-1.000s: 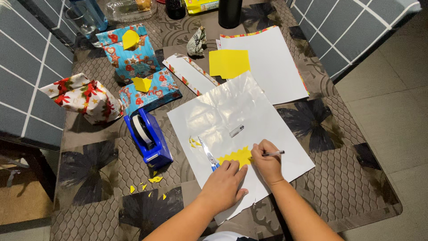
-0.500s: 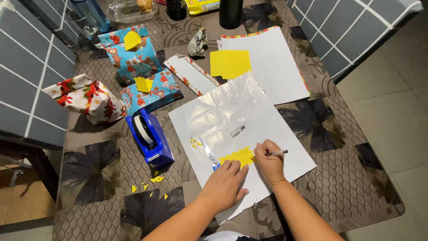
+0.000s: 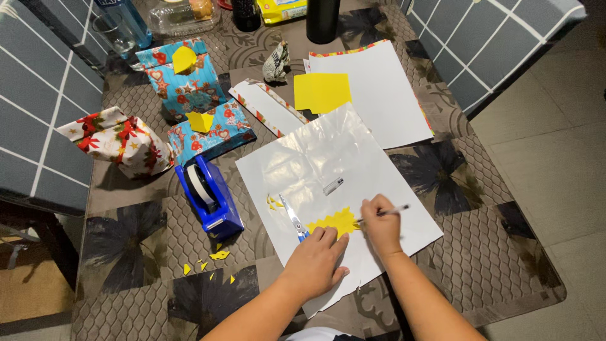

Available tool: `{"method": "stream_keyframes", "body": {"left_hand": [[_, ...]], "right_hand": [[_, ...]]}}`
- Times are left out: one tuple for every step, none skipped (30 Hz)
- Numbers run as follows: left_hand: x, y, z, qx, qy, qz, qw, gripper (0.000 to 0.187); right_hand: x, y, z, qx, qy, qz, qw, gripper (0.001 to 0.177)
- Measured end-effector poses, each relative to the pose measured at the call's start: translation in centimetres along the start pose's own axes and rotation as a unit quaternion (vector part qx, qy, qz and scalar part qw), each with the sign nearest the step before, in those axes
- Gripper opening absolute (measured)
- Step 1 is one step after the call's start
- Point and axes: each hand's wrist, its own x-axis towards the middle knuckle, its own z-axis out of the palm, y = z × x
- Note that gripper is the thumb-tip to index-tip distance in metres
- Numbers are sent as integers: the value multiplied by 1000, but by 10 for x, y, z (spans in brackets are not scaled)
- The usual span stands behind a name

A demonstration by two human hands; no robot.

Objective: The person cuts a yellow paper star with scissors, writes on it with a pen, and places it on a gift bag. They then arrange several wrapped gift boxes and bags on the table.

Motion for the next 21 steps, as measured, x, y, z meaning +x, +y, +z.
{"method": "stream_keyframes", "body": {"left_hand": [[1, -1, 0, -11, -9, -4, 1000, 68], [2, -3, -2, -22, -18, -8, 1000, 68], [5, -6, -3, -33, -27, -13, 999, 67], [11, -10, -4, -49, -14, -38, 998, 58], [19, -15, -4, -66, -1, -63, 996, 49], [27, -19, -3, -85, 9, -89, 992, 41], [38, -25, -1, -92, 90, -89, 988, 35], [50, -32, 1, -98, 172, -88, 976, 30], [62, -38, 3, -83, 197, -103, 971, 28], [75, -45, 5, -67, 222, -117, 966, 27], [85, -52, 8, -65, 226, -119, 965, 29], [94, -58, 11, -63, 228, -121, 964, 31], [100, -63, 15, -61, 231, -123, 963, 33], [105, -68, 18, -51, 219, -110, 968, 33], [109, -73, 20, -40, 207, -96, 973, 33], [112, -75, 22, -31, 195, -82, 977, 33], [115, -77, 23, -19, 174, -94, 980, 30], [116, -78, 23, -6, 154, -105, 983, 26], [118, -79, 22, 7, 133, -115, 984, 23], [120, -80, 19, -89, 135, -169, 972, 34], [121, -81, 17, -183, 134, -222, 948, 44]], "right_hand": [[2, -3, -2, 44, 11, 36, 998, 34], [5, -7, -5, 88, 21, 72, 993, 32], [7, -12, -7, 132, 31, 108, 985, 31], [9, -16, -9, 133, 18, 117, 984, 29], [11, -21, -12, 134, 6, 126, 983, 27], [10, -24, -14, 135, -5, 137, 981, 27], [9, -27, -15, 129, -8, 154, 980, 27], [10, -30, -13, 125, -11, 169, 978, 28], [10, -33, -11, 121, -14, 183, 975, 30], [11, -35, -7, 144, -20, 191, 971, 29], [13, -38, -4, 166, -26, 198, 966, 29], [13, -40, -1, 188, -32, 207, 959, 29], [14, -42, 0, 193, -35, 202, 960, 27], [15, -45, 1, 197, -38, 195, 960, 26], [16, -47, 0, 201, -40, 188, 960, 25], [15, -50, -2, 179, -29, 162, 970, 25], [15, -53, -6, 155, -18, 136, 978, 25], [14, -57, -8, 132, -8, 109, 985, 25], [13, -60, -10, 127, -8, 99, 987, 25], [12, -63, -10, 124, -9, 88, 988, 25], [9, -65, -10, 120, -10, 77, 990, 24]]}}
